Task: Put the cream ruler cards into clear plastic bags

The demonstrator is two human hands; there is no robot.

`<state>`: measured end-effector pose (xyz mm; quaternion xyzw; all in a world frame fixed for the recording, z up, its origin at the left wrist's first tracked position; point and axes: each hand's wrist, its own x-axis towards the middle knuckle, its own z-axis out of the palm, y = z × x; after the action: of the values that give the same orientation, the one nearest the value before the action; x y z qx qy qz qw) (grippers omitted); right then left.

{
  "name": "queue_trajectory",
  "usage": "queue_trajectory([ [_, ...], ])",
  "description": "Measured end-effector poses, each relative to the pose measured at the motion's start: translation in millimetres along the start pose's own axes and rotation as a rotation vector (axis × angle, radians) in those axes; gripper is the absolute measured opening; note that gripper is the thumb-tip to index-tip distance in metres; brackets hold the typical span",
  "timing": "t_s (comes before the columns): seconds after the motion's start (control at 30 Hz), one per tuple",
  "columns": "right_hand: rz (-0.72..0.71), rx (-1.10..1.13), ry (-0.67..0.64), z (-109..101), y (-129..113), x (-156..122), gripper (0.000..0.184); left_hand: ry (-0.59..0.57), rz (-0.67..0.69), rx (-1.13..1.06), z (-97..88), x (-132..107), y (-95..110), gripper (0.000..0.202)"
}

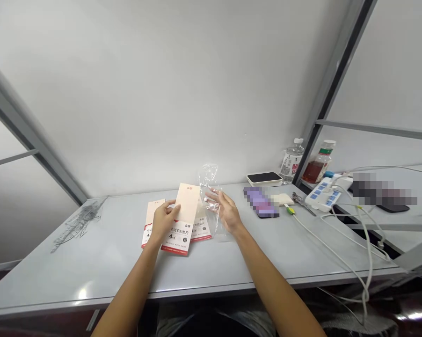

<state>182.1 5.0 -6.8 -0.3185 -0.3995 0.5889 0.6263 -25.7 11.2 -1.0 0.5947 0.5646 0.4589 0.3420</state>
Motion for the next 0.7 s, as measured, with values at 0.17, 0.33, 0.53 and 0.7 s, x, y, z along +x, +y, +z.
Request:
queue_trajectory([
  [0.17, 0.035, -0.013, -0.007, -3.3, 4.6, 2.0, 0.033, 0.021, 0.005, 0.040, 0.8, 1.1, 0.6, 0.039],
  [0.33, 0.068, 0.022, -0.046, -3.5, 2.1, 1.0, 0.036, 0.040, -0.007, 0.040, 0.8, 0.6, 1.0, 0.039],
  [0.53, 0.117, 0.063, -0.078, -1.6, -3.2, -0.5, 0.039, 0.029, 0.024, -0.020, 1.8, -0.5, 3.1, 0.042],
  [0.7, 0.104, 0.087, -0.037, -5.6, -2.0, 0.7, 0.040, 0.088, 0.043, -0.190, -2.4, 0.3, 2.3, 0.045],
])
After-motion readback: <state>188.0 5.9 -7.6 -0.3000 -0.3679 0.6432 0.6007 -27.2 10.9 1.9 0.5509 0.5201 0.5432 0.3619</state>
